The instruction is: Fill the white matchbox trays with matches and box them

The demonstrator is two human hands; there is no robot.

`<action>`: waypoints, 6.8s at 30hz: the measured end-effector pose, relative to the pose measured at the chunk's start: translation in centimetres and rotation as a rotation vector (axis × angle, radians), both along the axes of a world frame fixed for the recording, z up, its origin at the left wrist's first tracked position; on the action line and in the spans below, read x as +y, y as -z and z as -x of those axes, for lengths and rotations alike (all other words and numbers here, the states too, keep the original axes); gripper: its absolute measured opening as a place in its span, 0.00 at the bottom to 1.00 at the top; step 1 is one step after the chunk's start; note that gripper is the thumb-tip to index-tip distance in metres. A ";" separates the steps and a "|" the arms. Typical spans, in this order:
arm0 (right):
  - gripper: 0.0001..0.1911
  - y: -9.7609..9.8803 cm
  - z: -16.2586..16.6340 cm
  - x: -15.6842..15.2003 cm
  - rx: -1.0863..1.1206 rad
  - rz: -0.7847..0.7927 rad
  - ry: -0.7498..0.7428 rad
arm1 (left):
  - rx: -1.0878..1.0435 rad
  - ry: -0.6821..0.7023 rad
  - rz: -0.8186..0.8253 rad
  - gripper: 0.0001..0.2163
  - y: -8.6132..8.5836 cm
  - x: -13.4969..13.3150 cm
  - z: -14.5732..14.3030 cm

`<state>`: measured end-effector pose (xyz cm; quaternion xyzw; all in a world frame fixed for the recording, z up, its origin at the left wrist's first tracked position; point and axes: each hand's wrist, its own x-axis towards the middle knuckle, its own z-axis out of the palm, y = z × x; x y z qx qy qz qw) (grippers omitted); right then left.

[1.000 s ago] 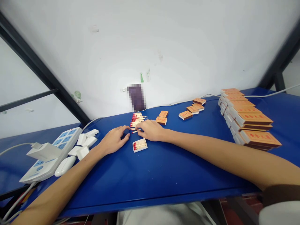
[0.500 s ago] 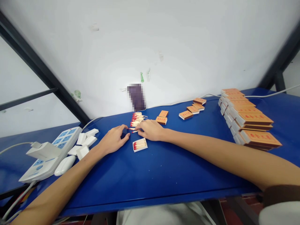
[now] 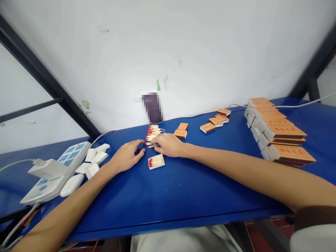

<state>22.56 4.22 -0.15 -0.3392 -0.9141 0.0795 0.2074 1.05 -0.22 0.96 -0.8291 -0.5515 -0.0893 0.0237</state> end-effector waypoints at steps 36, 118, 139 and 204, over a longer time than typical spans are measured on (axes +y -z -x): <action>0.13 -0.4 0.1 -0.2 -0.062 0.023 0.101 | 0.010 0.044 0.011 0.13 -0.2 -0.4 -0.6; 0.14 -3.9 -0.7 -0.8 -0.371 0.016 -0.083 | 0.033 0.054 0.068 0.12 -0.6 -0.8 -2.0; 0.08 -7.6 -1.3 -2.2 -0.447 0.480 -0.387 | -0.352 0.202 0.427 0.11 -2.1 -3.3 -2.9; 0.15 -8.6 -4.6 1.3 -0.726 0.262 0.378 | -0.138 0.213 0.195 0.15 -1.3 -2.5 -2.3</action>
